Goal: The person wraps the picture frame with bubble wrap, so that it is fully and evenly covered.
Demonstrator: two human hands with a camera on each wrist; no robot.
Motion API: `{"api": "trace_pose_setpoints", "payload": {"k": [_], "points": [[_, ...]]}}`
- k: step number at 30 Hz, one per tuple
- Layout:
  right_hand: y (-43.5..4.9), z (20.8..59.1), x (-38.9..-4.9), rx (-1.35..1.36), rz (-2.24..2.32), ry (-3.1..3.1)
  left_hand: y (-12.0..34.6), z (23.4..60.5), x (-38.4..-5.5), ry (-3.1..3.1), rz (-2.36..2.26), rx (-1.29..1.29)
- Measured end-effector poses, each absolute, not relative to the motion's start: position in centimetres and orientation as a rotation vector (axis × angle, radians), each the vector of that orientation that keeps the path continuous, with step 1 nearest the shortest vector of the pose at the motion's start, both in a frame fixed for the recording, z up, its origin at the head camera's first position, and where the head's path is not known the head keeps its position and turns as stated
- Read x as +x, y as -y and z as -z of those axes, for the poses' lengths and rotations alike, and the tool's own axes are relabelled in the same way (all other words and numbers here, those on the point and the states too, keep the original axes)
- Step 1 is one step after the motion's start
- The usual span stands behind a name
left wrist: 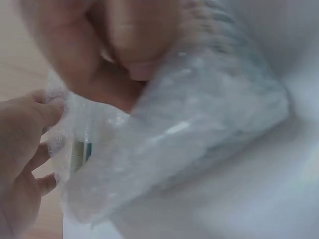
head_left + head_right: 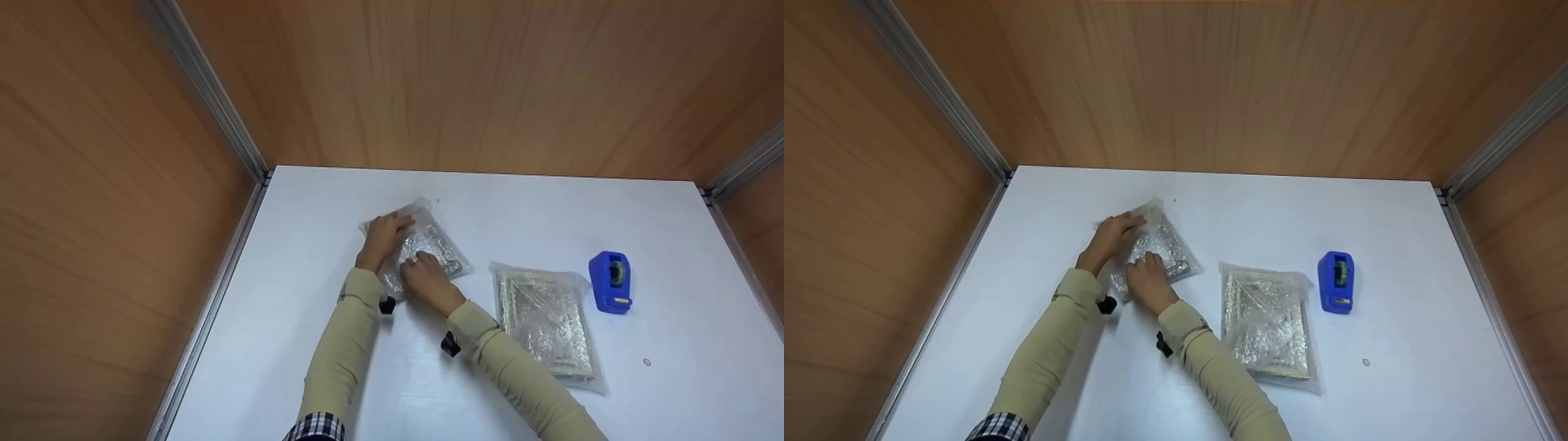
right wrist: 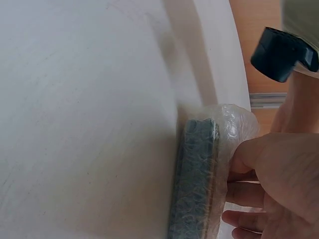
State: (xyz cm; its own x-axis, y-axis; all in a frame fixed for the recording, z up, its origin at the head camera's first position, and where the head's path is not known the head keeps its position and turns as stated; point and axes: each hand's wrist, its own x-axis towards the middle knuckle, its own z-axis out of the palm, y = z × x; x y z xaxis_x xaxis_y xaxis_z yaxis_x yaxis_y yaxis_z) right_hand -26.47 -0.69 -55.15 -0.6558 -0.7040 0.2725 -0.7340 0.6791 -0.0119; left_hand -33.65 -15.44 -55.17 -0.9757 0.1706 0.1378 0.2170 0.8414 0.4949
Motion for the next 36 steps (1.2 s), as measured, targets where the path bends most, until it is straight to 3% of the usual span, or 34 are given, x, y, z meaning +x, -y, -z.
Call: {"api": "trace_pose_setpoints", "payload": {"k": [12,23,36], "points": [[1.2,55.3,-26.8,1.115,-0.143,2.772,15.0,56.8,-33.2,3.064,0.285,-0.305],[0.3,55.4,-27.1,1.082,-0.132,2.774,14.2,56.3,-33.0,3.117,0.155,-0.378],[-1.2,55.2,-29.2,1.085,-0.423,3.166,14.8,55.3,-32.6,3.337,0.289,-0.434]]}}
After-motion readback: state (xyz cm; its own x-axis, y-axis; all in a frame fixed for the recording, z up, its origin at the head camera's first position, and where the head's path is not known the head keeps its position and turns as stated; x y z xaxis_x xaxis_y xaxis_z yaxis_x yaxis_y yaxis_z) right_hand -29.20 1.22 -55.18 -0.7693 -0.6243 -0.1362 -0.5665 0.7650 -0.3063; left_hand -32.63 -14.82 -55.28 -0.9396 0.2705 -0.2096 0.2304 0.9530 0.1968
